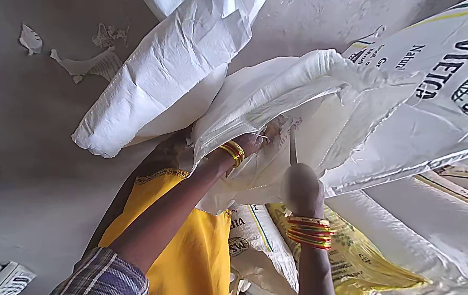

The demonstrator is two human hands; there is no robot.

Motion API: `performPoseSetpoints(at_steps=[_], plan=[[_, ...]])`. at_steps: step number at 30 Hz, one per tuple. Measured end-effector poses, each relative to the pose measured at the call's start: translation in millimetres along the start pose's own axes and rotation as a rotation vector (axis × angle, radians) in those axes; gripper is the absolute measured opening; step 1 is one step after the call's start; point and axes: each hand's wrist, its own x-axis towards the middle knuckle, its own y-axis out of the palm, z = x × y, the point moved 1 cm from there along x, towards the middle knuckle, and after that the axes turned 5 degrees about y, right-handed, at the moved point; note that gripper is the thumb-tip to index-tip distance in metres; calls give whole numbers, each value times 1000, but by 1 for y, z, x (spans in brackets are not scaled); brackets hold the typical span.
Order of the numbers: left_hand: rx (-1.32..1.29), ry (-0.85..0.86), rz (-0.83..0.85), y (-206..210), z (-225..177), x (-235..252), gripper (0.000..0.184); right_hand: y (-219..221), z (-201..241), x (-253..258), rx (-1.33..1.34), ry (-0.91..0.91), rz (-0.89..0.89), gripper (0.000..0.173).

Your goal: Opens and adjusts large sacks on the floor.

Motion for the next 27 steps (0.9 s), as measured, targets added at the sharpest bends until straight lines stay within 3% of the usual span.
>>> performPoseSetpoints(at_steps=[4,11,14,18,22,27], plan=[[44,29,-47,2,8,-5,36,3,15,12,-101,-30,-101,22],[47,-12,-193,37,22,-42,33,37,51,75,-267,25,-39,44],[18,-49,-94,29,16,-42,34,41,45,80,-345,-23,-53,50],[4,3,-23,16,12,-36,35,44,34,79,-389,-143,-107,40],[-30,-13,-28,18,12,-37,34,58,20,85,-191,-273,-252,22],[-53,-42,116,16,11,-37,38,43,31,92,-77,-63,-109,17]])
